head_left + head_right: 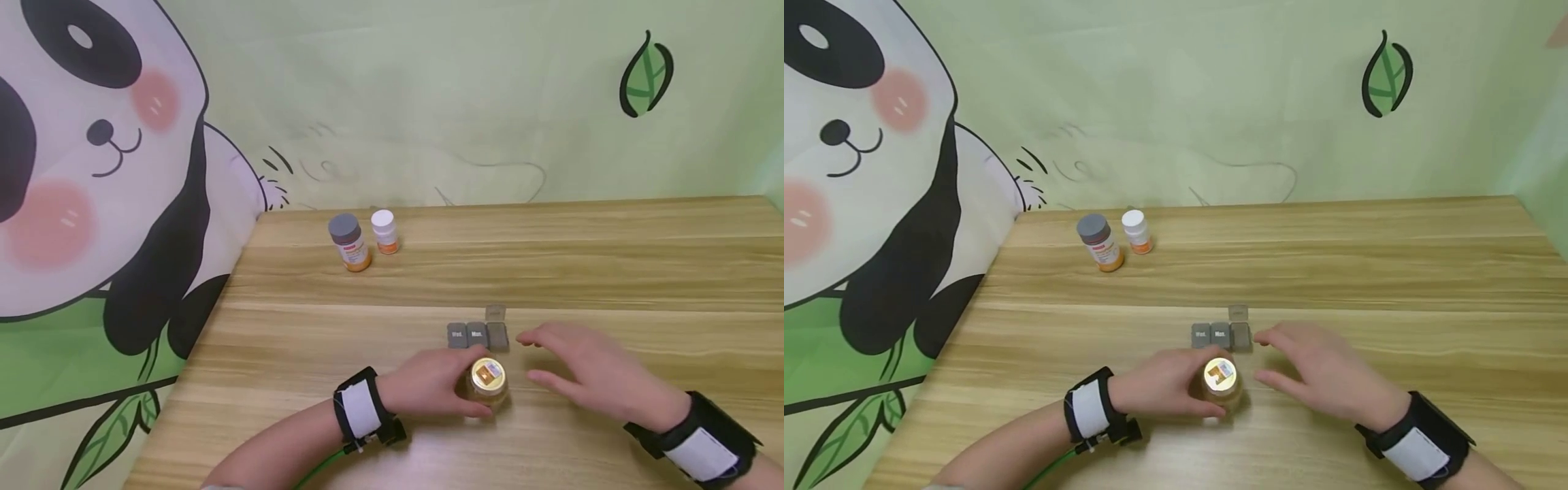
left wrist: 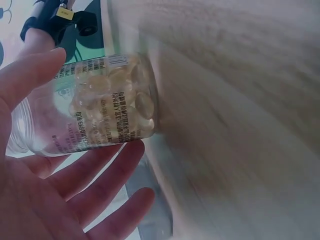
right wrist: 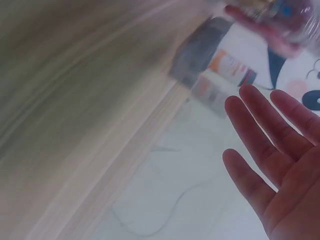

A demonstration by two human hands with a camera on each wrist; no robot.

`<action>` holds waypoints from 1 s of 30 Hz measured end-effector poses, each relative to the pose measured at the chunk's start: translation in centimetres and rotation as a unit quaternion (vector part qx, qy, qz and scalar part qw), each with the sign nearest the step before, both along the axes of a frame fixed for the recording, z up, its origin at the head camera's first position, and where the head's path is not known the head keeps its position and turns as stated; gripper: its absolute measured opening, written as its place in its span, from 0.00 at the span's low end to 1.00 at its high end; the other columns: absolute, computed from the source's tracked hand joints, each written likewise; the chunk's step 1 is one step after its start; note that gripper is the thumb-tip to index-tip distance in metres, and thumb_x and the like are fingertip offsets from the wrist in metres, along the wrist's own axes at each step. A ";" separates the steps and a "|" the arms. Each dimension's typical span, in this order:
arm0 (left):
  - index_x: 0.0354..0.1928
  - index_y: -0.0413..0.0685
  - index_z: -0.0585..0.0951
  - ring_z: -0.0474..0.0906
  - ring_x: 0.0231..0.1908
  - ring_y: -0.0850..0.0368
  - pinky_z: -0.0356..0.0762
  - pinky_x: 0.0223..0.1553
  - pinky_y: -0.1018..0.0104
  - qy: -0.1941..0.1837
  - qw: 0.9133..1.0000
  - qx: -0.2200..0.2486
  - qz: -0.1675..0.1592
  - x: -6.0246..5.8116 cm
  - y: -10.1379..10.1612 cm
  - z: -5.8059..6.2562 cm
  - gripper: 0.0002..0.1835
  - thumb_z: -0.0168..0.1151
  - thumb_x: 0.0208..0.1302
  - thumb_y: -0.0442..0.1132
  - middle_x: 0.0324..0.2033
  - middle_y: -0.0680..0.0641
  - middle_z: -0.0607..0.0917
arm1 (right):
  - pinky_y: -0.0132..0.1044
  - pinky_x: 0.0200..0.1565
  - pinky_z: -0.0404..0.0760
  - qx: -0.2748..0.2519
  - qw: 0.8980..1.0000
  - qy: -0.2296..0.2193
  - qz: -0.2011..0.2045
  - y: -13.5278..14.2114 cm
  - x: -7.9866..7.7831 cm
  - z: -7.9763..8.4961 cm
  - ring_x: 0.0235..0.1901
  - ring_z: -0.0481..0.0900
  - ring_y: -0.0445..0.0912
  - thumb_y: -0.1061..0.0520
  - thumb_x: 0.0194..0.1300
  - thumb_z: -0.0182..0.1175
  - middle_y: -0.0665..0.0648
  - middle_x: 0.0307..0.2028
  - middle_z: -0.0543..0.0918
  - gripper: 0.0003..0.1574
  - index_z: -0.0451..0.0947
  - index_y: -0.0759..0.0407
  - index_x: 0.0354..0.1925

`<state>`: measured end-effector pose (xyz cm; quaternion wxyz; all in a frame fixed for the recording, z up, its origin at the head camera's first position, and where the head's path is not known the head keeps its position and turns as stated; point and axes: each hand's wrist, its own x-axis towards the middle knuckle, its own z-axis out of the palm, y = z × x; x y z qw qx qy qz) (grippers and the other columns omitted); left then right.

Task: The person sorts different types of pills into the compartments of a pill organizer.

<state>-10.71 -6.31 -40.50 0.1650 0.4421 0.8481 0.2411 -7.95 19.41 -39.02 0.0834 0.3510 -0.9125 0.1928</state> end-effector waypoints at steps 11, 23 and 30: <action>0.56 0.61 0.64 0.67 0.38 0.76 0.64 0.37 0.78 0.034 0.999 0.008 -0.003 0.2 1.4 -0.3 0.32 0.58 0.52 0.65 0.41 0.65 0.74 | 0.34 0.35 0.71 -0.069 0.995 0.055 0.045 -3.1 0.8 -0.2 0.35 0.71 0.33 0.32 0.49 0.61 0.37 0.35 0.73 0.29 0.70 0.44 0.44; 0.51 0.62 0.67 0.67 0.34 0.75 0.64 0.33 0.79 0.057 0.997 0.043 -0.014 0.1 1.3 -0.7 0.30 0.60 0.49 0.66 0.36 0.67 0.73 | 0.22 0.26 0.63 -0.132 0.989 0.023 0.057 -4.3 0.6 -1.1 0.25 0.66 0.30 0.38 0.49 0.64 0.35 0.28 0.67 0.24 0.66 0.46 0.37; 0.47 0.62 0.70 0.67 0.31 0.76 0.64 0.31 0.80 0.048 0.997 0.064 -0.015 -0.2 1.6 -0.6 0.29 0.64 0.45 0.64 0.33 0.69 0.73 | 0.21 0.25 0.63 -0.156 0.984 -0.001 0.089 -4.1 0.2 -1.2 0.25 0.65 0.30 0.43 0.51 0.65 0.36 0.28 0.67 0.22 0.64 0.47 0.38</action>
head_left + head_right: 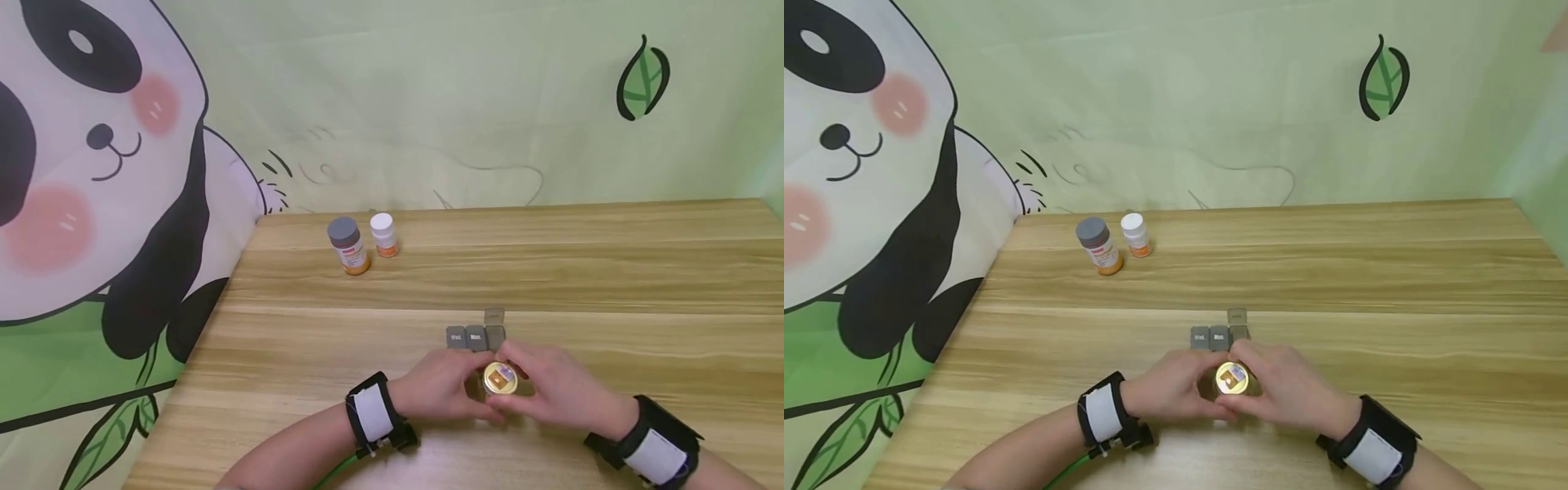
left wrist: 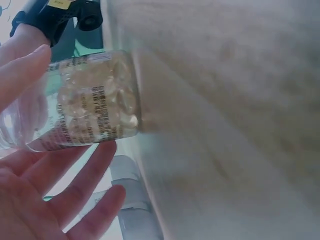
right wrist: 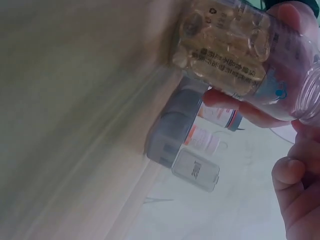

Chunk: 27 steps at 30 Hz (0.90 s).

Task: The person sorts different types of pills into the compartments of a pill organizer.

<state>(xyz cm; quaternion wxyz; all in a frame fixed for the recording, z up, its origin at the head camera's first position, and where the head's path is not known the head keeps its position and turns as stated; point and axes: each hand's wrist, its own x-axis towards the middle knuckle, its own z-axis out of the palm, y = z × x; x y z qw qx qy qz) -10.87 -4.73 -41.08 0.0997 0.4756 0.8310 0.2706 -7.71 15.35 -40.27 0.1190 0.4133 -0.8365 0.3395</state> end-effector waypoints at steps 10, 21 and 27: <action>0.43 0.61 0.72 0.66 0.27 0.76 0.63 0.26 0.81 0.015 1.000 -0.008 0.008 -0.4 0.2 0.3 0.25 0.65 0.45 0.63 0.28 0.70 0.72 | 0.19 0.25 0.60 0.012 1.000 0.025 0.013 0.2 -0.9 0.3 0.24 0.63 0.30 0.42 0.52 0.64 0.35 0.27 0.64 0.21 0.64 0.46 0.36; 0.42 0.60 0.74 0.66 0.27 0.77 0.62 0.27 0.81 0.014 1.000 -0.016 0.012 0.0 0.2 0.3 0.24 0.65 0.45 0.62 0.28 0.70 0.72 | 0.20 0.26 0.63 0.005 0.999 0.001 0.034 0.3 -0.5 0.1 0.26 0.66 0.30 0.45 0.54 0.63 0.36 0.29 0.67 0.20 0.64 0.47 0.39; 0.49 0.58 0.73 0.66 0.29 0.77 0.63 0.29 0.82 0.002 0.999 -0.036 -0.041 -0.2 -0.5 0.5 0.29 0.65 0.46 0.61 0.33 0.69 0.73 | 0.22 0.33 0.66 0.006 0.997 0.011 0.073 0.0 0.0 0.3 0.32 0.68 0.31 0.48 0.55 0.63 0.37 0.35 0.68 0.20 0.65 0.47 0.43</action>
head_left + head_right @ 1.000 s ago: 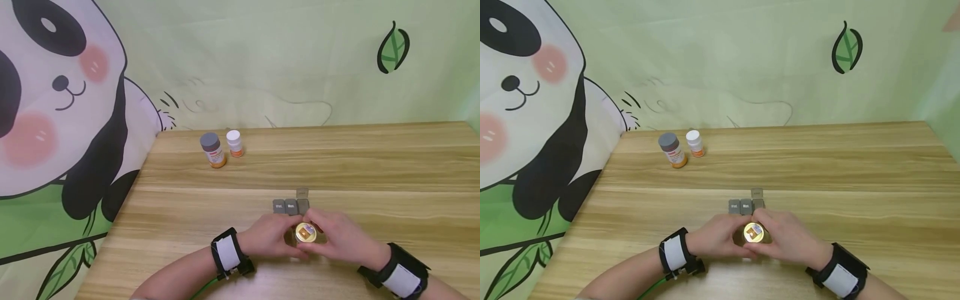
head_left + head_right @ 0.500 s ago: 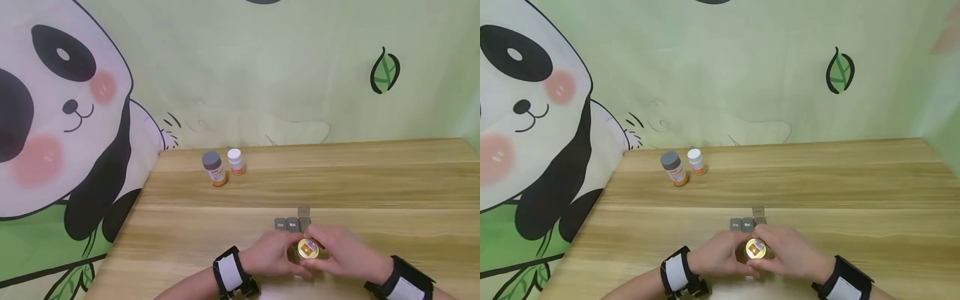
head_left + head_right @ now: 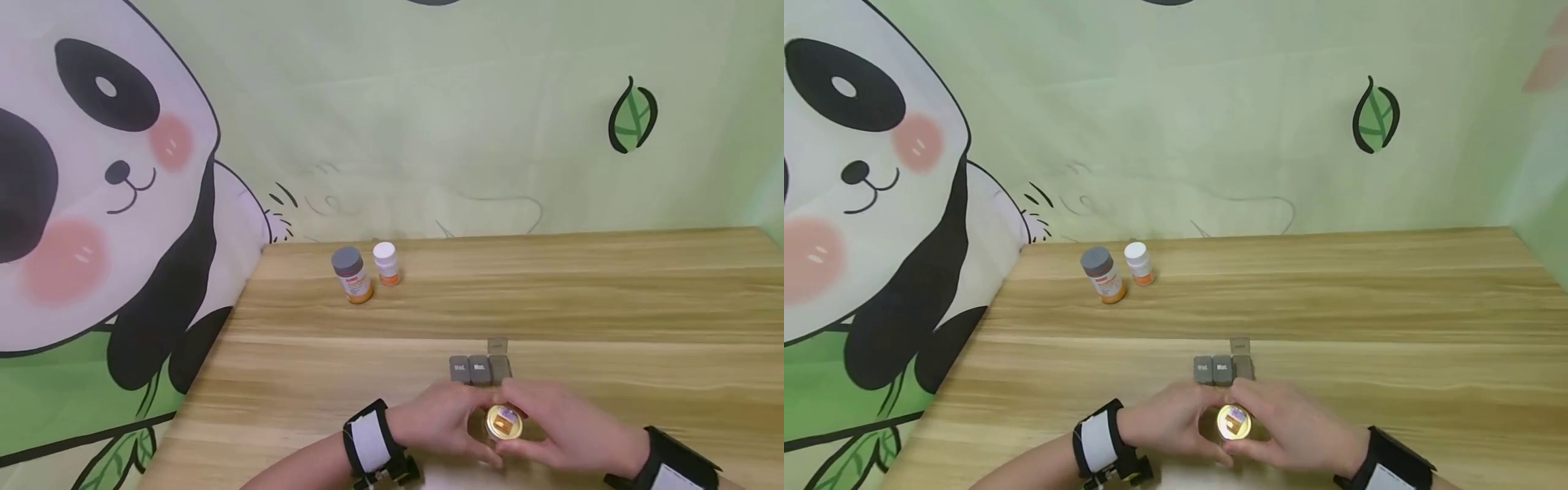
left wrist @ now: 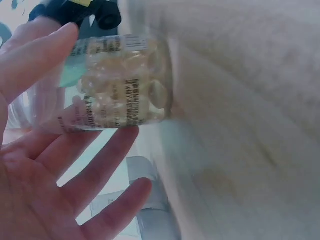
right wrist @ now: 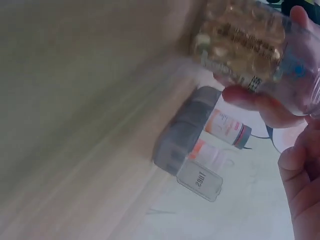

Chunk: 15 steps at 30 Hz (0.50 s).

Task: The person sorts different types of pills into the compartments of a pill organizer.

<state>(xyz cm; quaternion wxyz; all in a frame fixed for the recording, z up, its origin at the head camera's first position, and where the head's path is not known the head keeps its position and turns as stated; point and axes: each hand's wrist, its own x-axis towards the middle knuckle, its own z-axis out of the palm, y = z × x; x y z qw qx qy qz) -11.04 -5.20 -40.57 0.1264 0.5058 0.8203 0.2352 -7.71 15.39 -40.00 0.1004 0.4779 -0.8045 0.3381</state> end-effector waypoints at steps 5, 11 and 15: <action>0.51 0.58 0.71 0.67 0.32 0.77 0.63 0.33 0.82 -0.021 1.000 0.001 -0.007 0.2 0.1 -0.1 0.29 0.64 0.47 0.61 0.37 0.68 0.74 | 0.23 0.35 0.68 -0.001 1.000 -0.005 0.009 0.1 0.2 0.0 0.34 0.70 0.31 0.49 0.56 0.63 0.38 0.37 0.70 0.21 0.66 0.48 0.46; 0.54 0.60 0.69 0.66 0.31 0.76 0.63 0.31 0.81 -0.031 0.999 0.000 -0.012 0.3 0.1 -0.2 0.31 0.64 0.48 0.60 0.37 0.68 0.73 | 0.24 0.35 0.68 0.024 1.000 -0.007 -0.011 0.3 0.1 0.1 0.34 0.70 0.30 0.45 0.55 0.63 0.36 0.38 0.72 0.23 0.68 0.45 0.47; 0.56 0.59 0.68 0.66 0.31 0.74 0.63 0.30 0.81 -0.037 0.999 -0.007 -0.010 0.1 0.1 0.0 0.33 0.64 0.48 0.61 0.38 0.67 0.74 | 0.23 0.30 0.65 0.029 0.999 0.006 -0.037 0.8 -0.2 0.2 0.30 0.67 0.31 0.41 0.50 0.65 0.35 0.33 0.69 0.27 0.68 0.43 0.47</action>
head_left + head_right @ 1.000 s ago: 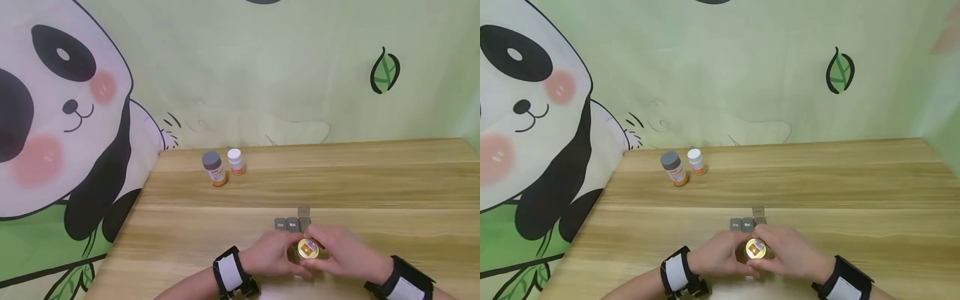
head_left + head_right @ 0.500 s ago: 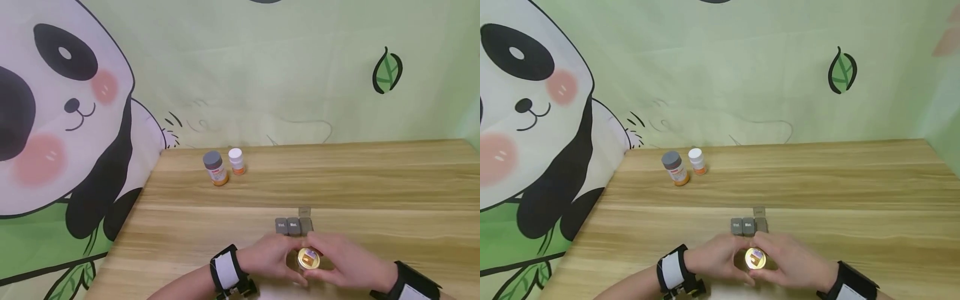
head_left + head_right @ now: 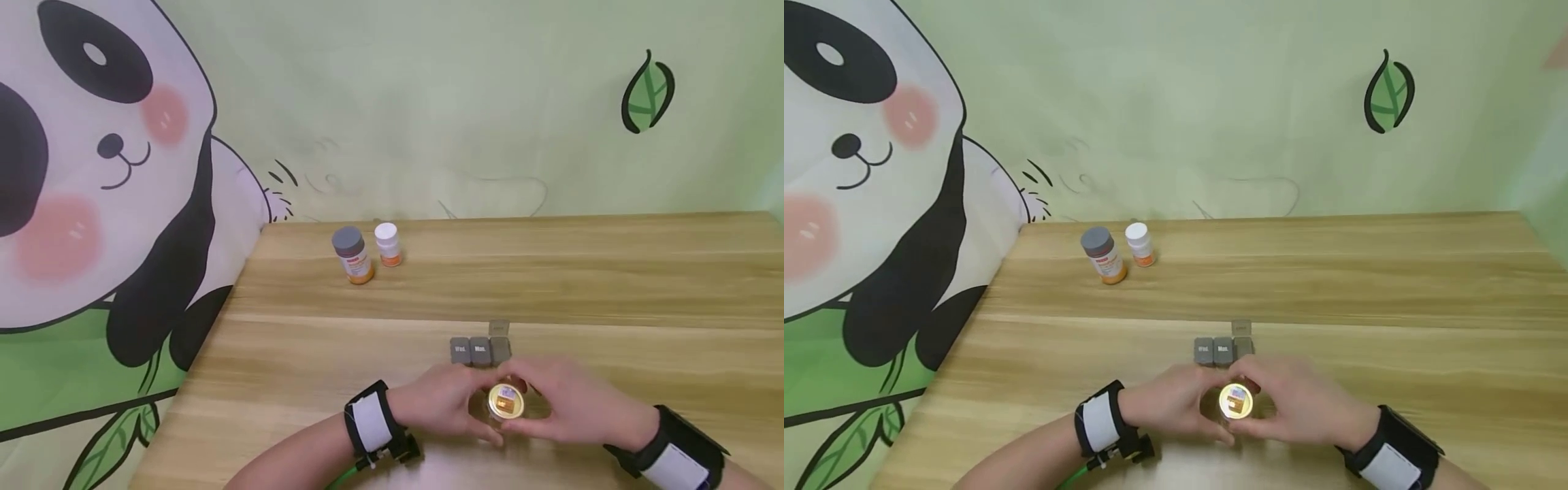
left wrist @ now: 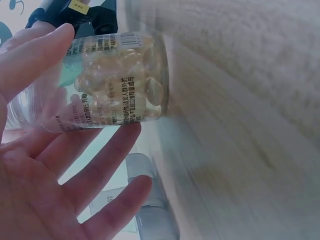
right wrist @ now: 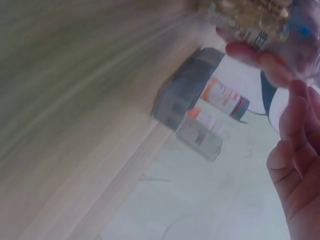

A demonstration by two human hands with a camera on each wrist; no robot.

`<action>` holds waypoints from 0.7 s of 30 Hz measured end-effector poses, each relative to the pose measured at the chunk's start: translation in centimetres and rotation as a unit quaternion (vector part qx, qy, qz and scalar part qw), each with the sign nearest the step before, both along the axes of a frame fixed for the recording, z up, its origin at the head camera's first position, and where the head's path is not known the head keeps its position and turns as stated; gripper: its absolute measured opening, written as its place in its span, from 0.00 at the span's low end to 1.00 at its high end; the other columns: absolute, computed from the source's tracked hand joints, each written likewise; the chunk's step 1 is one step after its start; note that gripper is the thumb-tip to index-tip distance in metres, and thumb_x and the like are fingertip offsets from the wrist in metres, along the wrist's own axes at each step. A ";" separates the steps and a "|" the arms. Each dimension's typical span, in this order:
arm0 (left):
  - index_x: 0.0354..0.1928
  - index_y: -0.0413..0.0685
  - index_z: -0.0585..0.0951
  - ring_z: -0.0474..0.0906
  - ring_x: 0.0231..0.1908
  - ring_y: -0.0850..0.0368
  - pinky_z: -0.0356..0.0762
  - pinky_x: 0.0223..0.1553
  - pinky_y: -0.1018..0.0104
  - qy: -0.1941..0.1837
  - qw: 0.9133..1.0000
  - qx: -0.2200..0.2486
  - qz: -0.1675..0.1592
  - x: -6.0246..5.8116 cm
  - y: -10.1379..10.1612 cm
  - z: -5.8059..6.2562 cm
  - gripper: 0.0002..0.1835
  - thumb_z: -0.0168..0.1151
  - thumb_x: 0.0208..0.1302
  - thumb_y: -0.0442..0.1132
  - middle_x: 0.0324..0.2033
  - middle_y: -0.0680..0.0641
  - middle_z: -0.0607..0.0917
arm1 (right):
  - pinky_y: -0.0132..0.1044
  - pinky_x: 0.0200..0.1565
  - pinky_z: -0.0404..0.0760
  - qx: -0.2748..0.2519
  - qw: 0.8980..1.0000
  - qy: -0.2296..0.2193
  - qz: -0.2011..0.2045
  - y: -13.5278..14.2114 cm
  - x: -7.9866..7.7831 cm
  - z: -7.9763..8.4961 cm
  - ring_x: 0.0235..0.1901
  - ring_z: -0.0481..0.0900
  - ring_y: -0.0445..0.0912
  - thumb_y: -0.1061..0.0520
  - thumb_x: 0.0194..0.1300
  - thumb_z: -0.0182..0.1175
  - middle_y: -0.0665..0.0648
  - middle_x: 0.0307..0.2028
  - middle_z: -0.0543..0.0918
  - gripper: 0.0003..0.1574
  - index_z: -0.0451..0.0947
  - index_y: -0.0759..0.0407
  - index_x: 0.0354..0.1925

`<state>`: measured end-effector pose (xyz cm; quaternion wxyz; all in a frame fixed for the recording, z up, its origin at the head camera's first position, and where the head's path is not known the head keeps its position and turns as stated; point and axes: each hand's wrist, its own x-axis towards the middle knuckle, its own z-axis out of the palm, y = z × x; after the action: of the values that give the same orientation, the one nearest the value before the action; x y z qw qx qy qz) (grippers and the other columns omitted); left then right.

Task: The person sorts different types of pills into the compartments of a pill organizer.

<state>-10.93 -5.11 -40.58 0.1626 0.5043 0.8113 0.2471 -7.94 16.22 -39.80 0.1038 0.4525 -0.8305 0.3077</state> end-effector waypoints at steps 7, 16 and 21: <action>0.54 0.56 0.72 0.67 0.34 0.77 0.63 0.35 0.81 0.001 1.000 -0.018 0.019 0.1 0.0 0.2 0.33 0.64 0.47 0.61 0.41 0.67 0.76 | 0.24 0.22 0.60 0.038 0.998 0.006 -0.058 1.6 0.0 0.3 0.21 0.59 0.31 0.35 0.46 0.64 0.37 0.29 0.66 0.31 0.68 0.43 0.47; 0.53 0.57 0.71 0.68 0.32 0.76 0.63 0.33 0.81 0.020 0.998 -0.019 0.061 0.4 0.2 0.0 0.32 0.62 0.47 0.64 0.38 0.67 0.76 | 0.27 0.24 0.63 0.030 0.989 0.008 -0.145 2.2 1.5 0.8 0.26 0.63 0.30 0.36 0.45 0.66 0.33 0.30 0.66 0.30 0.70 0.43 0.45; 0.48 0.59 0.70 0.68 0.29 0.74 0.63 0.29 0.80 0.037 0.997 -0.012 0.070 0.6 0.3 0.0 0.29 0.63 0.47 0.63 0.33 0.68 0.74 | 0.27 0.18 0.58 0.037 0.977 0.023 -0.207 0.2 2.5 0.8 0.20 0.57 0.30 0.28 0.41 0.64 0.36 0.25 0.64 0.33 0.68 0.45 0.37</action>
<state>-10.37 -4.78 -40.63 0.1207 0.4527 0.8533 0.2289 -5.40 16.40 -38.97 0.1679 0.2810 -0.9145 0.2379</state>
